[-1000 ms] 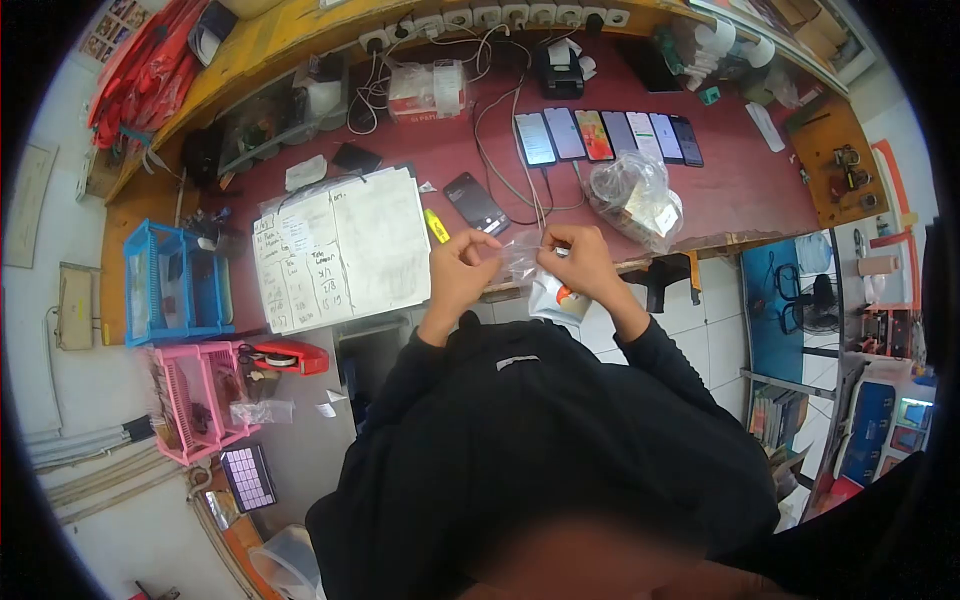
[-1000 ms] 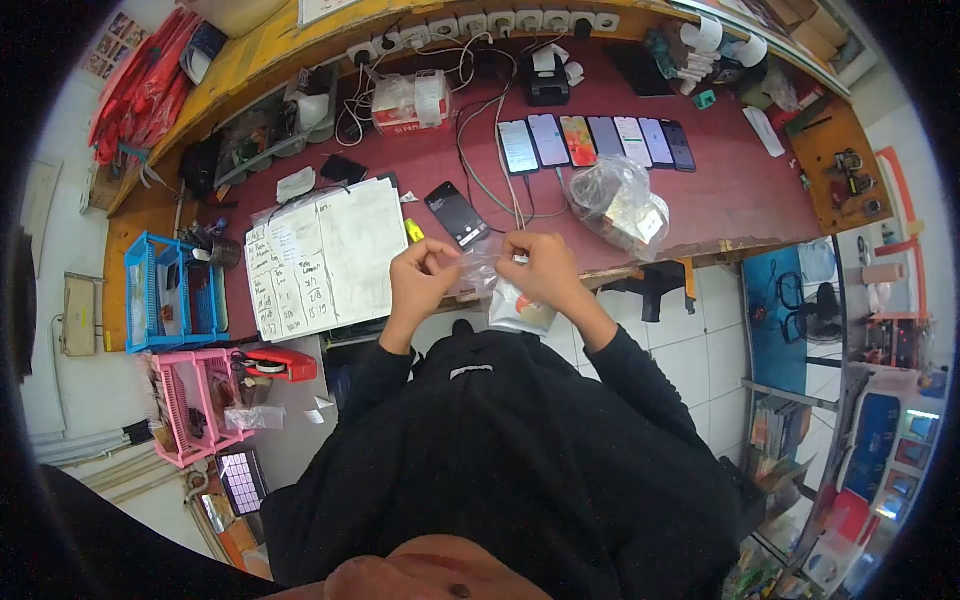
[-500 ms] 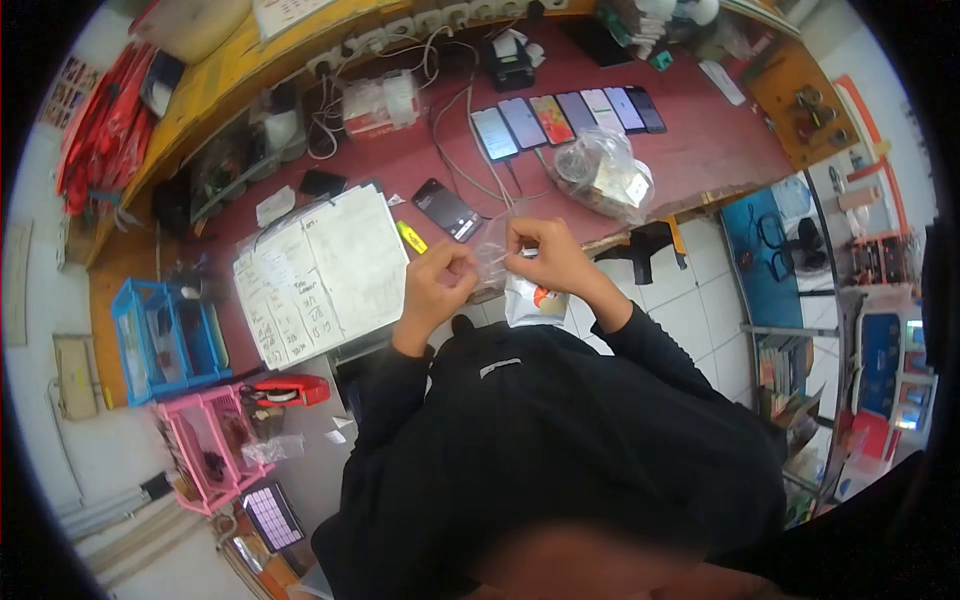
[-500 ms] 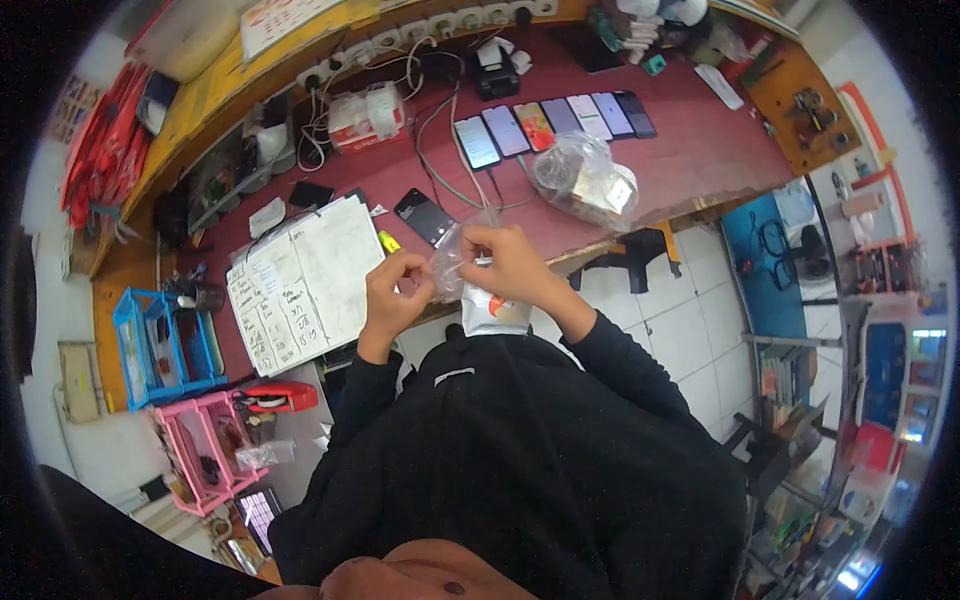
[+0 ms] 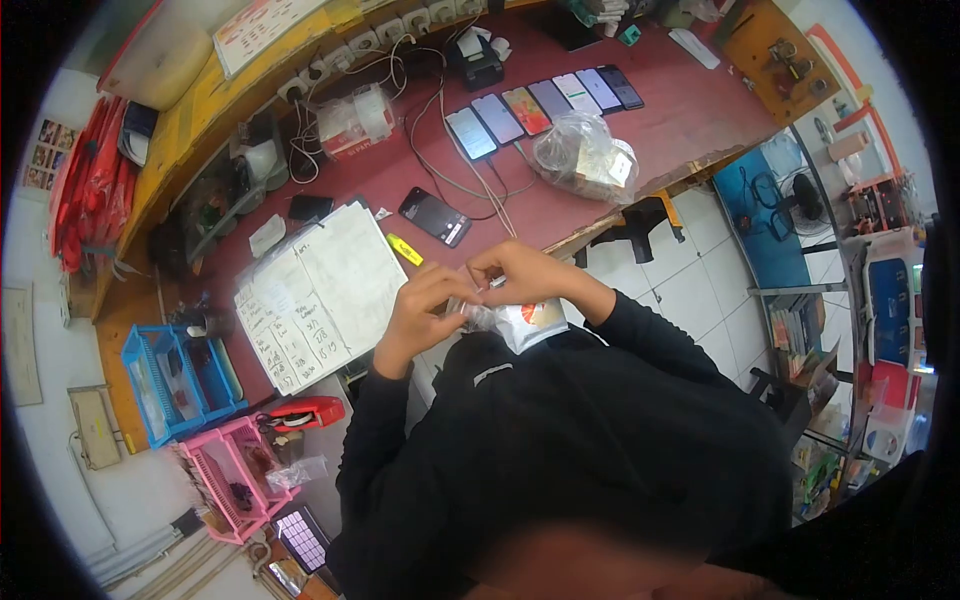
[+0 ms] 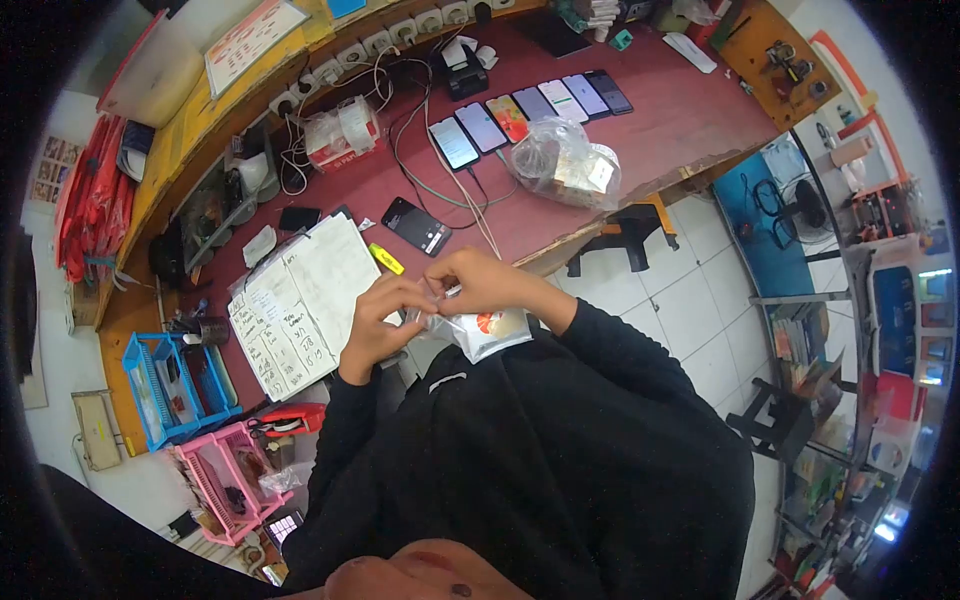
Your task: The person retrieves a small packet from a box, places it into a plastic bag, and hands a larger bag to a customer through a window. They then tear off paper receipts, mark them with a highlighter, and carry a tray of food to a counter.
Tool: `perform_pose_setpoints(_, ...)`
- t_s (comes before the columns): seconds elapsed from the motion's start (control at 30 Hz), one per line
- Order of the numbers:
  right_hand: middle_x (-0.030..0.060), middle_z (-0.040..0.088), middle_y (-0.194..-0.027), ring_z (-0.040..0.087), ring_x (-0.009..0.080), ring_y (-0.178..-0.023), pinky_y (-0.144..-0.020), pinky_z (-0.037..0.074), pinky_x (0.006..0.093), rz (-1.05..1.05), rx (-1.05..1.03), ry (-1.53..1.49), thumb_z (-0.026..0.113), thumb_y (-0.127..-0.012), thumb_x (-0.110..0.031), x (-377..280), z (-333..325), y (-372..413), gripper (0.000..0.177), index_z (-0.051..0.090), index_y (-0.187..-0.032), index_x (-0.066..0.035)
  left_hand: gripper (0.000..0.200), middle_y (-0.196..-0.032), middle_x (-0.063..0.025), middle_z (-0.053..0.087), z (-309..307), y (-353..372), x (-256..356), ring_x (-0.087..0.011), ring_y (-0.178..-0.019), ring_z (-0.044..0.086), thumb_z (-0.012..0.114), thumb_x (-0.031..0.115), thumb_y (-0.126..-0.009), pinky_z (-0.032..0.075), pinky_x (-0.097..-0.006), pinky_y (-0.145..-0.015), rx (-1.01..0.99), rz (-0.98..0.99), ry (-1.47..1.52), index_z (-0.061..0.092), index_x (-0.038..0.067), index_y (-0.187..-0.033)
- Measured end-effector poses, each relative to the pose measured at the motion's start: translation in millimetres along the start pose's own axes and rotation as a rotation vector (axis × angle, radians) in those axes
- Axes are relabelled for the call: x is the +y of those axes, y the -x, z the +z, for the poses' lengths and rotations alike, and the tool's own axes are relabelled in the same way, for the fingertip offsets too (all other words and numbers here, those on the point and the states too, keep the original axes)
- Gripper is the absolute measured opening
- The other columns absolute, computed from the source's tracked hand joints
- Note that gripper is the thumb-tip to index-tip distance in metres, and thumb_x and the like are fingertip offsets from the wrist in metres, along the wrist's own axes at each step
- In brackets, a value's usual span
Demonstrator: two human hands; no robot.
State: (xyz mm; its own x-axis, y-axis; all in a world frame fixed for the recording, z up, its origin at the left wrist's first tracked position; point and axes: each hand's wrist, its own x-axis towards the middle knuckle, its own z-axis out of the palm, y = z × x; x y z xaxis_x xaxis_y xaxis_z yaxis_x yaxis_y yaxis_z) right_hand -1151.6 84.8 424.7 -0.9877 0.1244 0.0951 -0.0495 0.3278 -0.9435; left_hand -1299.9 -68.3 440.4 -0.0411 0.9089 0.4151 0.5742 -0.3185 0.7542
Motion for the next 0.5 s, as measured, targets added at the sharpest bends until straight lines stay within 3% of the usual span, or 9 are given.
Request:
perform_pose_setpoints(0.1, 0.0090, 0.059, -0.067, 0.057, 0.0175, -0.064, -0.064, 0.047, 0.0323, -0.046, -0.016, -0.127, 0.069, -0.069, -0.010, 1, 3, -2, 0.018, 0.054, -0.071, -0.001, 0.025, -0.076, -0.0048, 0.060, -5, 2, -3, -0.0215, -0.068, 0.054, 0.071, -0.001, -0.063, 0.042, -0.0293, -0.060, -0.026, -0.047, 0.012, 0.066, 0.008, -0.085)
perform_pose_setpoints(0.2, 0.0081, 0.058, -0.067, 0.056, 0.0170, -0.063, -0.062, 0.045, 0.0326, -0.004, -0.040, -0.056, 0.070, -0.068, -0.010, 3, 2, -2, 0.018, 0.054, -0.071, -0.001, 0.031, -0.071, -0.0022, 0.055, -7, 6, -1, -0.0144, -0.062, 0.050, 0.074, 0.001, -0.064, 0.040, -0.0263, -0.057, -0.100, -0.159, 0.026, 0.066, 0.007, -0.093)
perform_pose_setpoints(0.3, 0.0055, 0.058, -0.067, 0.055, 0.0139, -0.064, -0.065, 0.047, 0.0296, 0.012, -0.035, 0.026, 0.069, -0.070, -0.008, 4, 0, -1, 0.018, 0.053, -0.071, 0.000, 0.039, -0.068, -0.0031, 0.051, -8, 11, -2, -0.0135, -0.058, 0.047, 0.074, 0.001, -0.064, 0.038, -0.0253, -0.056, -0.166, -0.255, -0.031, 0.063, 0.007, -0.101)
perform_pose_setpoints(0.4, 0.0069, 0.058, -0.065, 0.056, 0.0165, -0.061, -0.061, 0.046, 0.0309, 0.030, 0.008, 0.121, 0.070, -0.068, -0.012, -1, -1, 1, 0.019, 0.054, -0.071, -0.001, 0.039, -0.077, -0.0108, 0.060, -10, 14, -3, -0.0222, -0.065, 0.060, 0.069, 0.001, -0.068, 0.045, -0.0322, -0.058, -0.186, -0.339, -0.094, 0.062, 0.010, -0.105)
perform_pose_setpoints(0.5, 0.0087, 0.057, -0.064, 0.055, 0.0205, -0.058, -0.057, 0.044, 0.0321, 0.046, 0.112, 0.249, 0.069, -0.066, -0.015, -10, -3, 1, 0.020, 0.054, -0.071, -0.002, 0.041, -0.081, -0.0123, 0.063, -15, 19, -10, -0.0244, -0.066, 0.064, 0.068, -0.001, -0.069, 0.048, -0.0323, -0.060, -0.204, -0.401, -0.085, 0.062, 0.011, -0.107)
